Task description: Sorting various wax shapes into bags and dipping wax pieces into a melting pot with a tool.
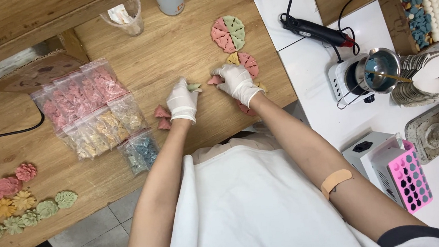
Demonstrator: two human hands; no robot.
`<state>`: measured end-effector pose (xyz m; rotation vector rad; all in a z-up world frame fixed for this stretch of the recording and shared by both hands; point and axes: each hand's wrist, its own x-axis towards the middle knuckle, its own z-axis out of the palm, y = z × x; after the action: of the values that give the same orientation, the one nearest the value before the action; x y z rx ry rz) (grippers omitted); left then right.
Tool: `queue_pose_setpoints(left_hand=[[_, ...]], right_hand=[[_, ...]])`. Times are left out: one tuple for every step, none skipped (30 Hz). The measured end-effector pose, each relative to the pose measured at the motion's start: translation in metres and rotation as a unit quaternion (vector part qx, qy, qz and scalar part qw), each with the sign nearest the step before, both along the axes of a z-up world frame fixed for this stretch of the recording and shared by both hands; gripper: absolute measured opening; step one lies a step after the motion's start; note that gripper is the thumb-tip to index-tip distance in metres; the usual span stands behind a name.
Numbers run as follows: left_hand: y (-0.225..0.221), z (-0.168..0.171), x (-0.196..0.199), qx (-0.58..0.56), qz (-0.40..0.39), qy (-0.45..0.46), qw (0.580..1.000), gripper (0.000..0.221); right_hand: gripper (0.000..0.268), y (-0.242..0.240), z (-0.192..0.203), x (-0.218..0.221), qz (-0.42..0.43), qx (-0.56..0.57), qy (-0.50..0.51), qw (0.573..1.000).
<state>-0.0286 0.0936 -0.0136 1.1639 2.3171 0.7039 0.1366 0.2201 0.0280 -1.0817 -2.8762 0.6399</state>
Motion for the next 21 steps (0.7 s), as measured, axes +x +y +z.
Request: queue_pose_setpoints(left_hand=[[0.0,-0.001,0.0,0.0,0.0,0.0,1.0,0.039],[-0.002,-0.003,-0.001,0.011,-0.009,0.004,1.0,0.041],[-0.003,-0.004,-0.002,0.022,-0.018,0.007,1.0,0.043],[-0.003,-0.003,-0.002,0.021,-0.017,0.007,1.0,0.043],[-0.004,-0.002,-0.002,0.023,-0.023,0.017,0.999,0.045],[-0.004,-0.001,-0.002,0.024,-0.029,0.027,0.999,0.046],[-0.005,-0.001,-0.002,0.023,-0.028,0.027,0.999,0.046],[-0.006,-0.002,-0.001,0.026,-0.032,0.028,0.999,0.045],[-0.006,-0.002,-0.001,0.029,-0.035,0.028,0.999,0.044],[-0.005,-0.003,-0.001,0.029,-0.035,0.028,0.999,0.044],[-0.004,-0.004,0.0,0.024,-0.034,0.027,0.999,0.045],[-0.003,-0.006,0.001,0.019,-0.034,0.024,0.999,0.045],[-0.003,-0.007,0.001,0.019,-0.034,0.024,0.999,0.045],[-0.002,-0.008,0.002,0.015,-0.034,0.023,0.999,0.044],[-0.002,-0.01,0.003,0.012,-0.034,0.022,0.999,0.044],[-0.001,-0.01,0.003,0.012,-0.034,0.022,0.999,0.044],[0.001,-0.011,0.003,0.016,-0.036,0.025,0.999,0.044],[0.001,-0.012,0.004,0.019,-0.037,0.027,0.999,0.045],[0.0,-0.009,0.005,0.019,-0.037,0.026,0.999,0.045],[0.001,-0.007,0.005,0.018,-0.045,0.033,0.998,0.044],[0.002,-0.005,0.006,0.017,-0.053,0.039,0.998,0.043]], right_hand=[[0.04,0.0,-0.001,0.0,0.0,0.0,0.0,1.0],[0.04,0.0,-0.003,-0.001,0.003,0.004,0.005,1.0],[0.04,0.0,-0.005,-0.002,0.006,0.007,0.01,1.0],[0.04,-0.001,-0.003,-0.003,0.007,0.007,0.01,1.0],[0.039,-0.002,-0.002,-0.005,0.008,0.01,0.008,1.0],[0.039,-0.003,-0.001,-0.006,0.009,0.013,0.005,1.0],[0.039,-0.003,-0.001,-0.006,0.01,0.012,0.005,1.0],[0.039,-0.004,-0.002,-0.007,0.01,0.016,0.003,1.0],[0.039,-0.004,-0.003,-0.007,0.011,0.019,0.001,1.0],[0.039,-0.004,-0.003,-0.007,0.011,0.019,0.001,1.0],[0.039,-0.003,-0.004,-0.008,0.011,0.021,0.003,1.0],[0.039,-0.003,-0.005,-0.007,0.012,0.024,0.004,1.0],[0.039,-0.002,-0.006,-0.007,0.012,0.024,0.004,1.0],[0.039,-0.002,-0.007,-0.006,0.011,0.021,0.003,1.0],[0.04,-0.001,-0.008,-0.006,0.011,0.019,0.003,1.0],[0.04,0.0,-0.005,-0.006,0.01,0.019,0.003,1.0],[0.043,0.0,-0.002,-0.006,0.004,0.017,-0.003,1.0],[0.046,0.0,0.0,-0.006,-0.003,0.014,-0.009,1.0],[0.046,0.0,0.004,-0.005,-0.003,0.014,-0.01,1.0],[0.049,0.001,0.009,-0.004,-0.006,0.015,-0.017,1.0],[0.052,0.001,0.013,-0.003,-0.009,0.016,-0.024,1.0]])
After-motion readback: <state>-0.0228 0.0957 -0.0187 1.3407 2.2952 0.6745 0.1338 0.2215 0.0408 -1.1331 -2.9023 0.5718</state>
